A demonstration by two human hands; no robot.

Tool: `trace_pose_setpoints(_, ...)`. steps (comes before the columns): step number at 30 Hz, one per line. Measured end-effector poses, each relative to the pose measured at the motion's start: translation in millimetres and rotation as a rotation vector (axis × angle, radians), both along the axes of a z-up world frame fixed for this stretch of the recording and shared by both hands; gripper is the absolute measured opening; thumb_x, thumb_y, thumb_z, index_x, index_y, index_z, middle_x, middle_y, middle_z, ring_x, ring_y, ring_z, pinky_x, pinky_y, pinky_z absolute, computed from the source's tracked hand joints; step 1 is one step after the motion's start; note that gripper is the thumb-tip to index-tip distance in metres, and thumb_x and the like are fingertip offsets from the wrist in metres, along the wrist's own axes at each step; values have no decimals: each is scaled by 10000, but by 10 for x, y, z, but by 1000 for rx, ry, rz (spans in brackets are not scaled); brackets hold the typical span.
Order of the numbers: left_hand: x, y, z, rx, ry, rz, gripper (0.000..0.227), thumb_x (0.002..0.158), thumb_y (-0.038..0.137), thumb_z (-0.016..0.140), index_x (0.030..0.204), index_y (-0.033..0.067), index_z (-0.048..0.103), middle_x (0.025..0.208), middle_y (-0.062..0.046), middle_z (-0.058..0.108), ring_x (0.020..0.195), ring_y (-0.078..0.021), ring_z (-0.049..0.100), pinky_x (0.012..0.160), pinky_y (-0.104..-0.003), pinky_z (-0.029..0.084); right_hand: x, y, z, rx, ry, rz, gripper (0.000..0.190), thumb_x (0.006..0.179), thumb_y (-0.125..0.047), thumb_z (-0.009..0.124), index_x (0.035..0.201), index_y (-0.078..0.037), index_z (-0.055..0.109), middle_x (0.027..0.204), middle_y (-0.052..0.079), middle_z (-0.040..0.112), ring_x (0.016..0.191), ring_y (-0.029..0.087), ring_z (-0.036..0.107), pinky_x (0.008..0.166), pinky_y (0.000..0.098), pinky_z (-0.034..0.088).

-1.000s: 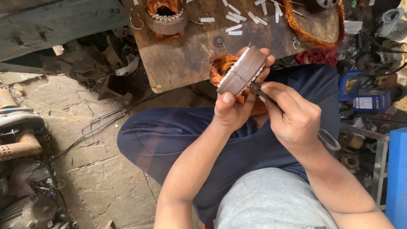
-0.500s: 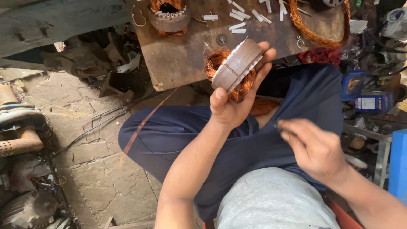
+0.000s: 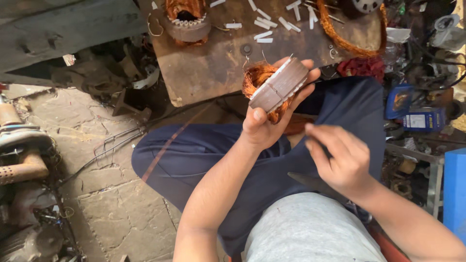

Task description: The person is repairing a motor stator by hand. They use a metal tool to press white insulating spacers into the slots of the stator core and then use scissors to trim excess copper wire.

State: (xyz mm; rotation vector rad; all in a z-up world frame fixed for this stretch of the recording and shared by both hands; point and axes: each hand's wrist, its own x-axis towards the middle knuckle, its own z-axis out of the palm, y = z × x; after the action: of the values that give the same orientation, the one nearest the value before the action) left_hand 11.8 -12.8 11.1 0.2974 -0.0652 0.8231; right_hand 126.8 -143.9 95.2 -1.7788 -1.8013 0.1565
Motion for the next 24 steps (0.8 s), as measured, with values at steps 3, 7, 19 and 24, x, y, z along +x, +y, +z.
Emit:
trace_pose_setpoints(3,52,-26,23,-1,21,11,1001,811,449,880,1555,51,341,1564,-214,428,1480,-363,421,1262,-442,351,-49,414,-5,134,-104,-36,174,913,13,772,1074,42,709,819,130,682,715,298,681,686,393,547)
trace_pose_setpoints(7,21,8,32,-2,98,31,1045,783,424,893,1584,64,328,1556,-204,427,1474,-351,432,1248,-433,377,-141,707,-124,192,-168,-48,127,870,51,781,952,34,685,758,138,638,654,312,635,629,420,513)
trace_pose_setpoints(19,53,-10,-28,-62,121,106,1018,808,488,885,1549,19,368,1504,-227,488,1414,-363,497,1215,-441,407,-49,855,-299,280,-22,32,199,892,82,780,843,33,594,657,114,578,578,283,620,554,395,498)
trace_pose_setpoints(24,36,13,-76,-43,170,209,1049,803,544,880,1553,16,372,1519,-199,477,1430,-362,477,1236,-444,378,71,423,-226,321,-2,-3,160,998,-6,738,1007,45,587,797,155,697,745,275,736,642,349,613)
